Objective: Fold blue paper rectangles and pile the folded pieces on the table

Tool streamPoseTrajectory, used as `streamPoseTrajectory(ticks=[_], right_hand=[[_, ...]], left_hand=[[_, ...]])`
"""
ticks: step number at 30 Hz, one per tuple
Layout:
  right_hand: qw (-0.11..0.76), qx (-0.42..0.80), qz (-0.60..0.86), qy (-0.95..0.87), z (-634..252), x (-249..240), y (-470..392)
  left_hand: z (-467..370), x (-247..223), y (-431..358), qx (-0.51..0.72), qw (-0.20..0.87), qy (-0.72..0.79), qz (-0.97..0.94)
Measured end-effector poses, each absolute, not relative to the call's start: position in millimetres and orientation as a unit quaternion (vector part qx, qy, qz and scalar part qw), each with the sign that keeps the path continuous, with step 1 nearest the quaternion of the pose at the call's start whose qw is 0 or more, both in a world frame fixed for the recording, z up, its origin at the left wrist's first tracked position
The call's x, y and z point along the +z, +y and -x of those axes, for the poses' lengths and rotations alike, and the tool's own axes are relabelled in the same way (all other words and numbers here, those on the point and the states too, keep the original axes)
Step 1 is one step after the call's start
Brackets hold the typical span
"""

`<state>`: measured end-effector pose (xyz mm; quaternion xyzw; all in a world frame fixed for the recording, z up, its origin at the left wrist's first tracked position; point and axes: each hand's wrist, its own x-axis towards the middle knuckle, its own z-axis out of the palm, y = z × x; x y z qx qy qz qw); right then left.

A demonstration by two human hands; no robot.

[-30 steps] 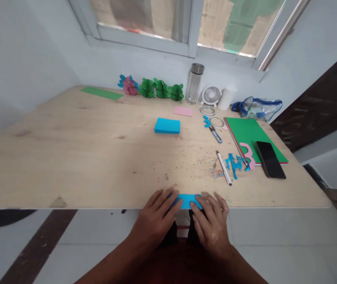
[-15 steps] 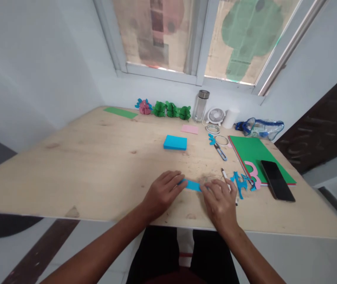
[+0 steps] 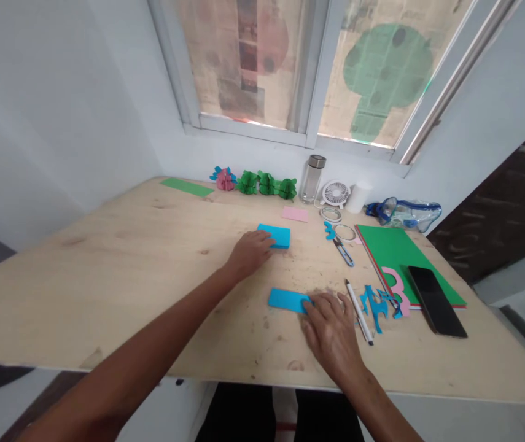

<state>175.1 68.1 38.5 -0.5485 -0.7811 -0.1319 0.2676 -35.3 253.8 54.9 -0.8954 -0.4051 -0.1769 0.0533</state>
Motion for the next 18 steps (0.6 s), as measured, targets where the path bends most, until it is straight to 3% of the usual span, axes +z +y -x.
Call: streamPoseTrajectory(ticks=[5,18], right_hand=[[0.270,-0.110,0.551,-0.782,-171,35,70],[0.271,-0.073,0.551,-0.786,-170,35,68]], left_hand=[[27,55,307,-0.105,0.008,-0.400,0.910],[29,67,333,-0.026,-0.042,-0.395,0.917]])
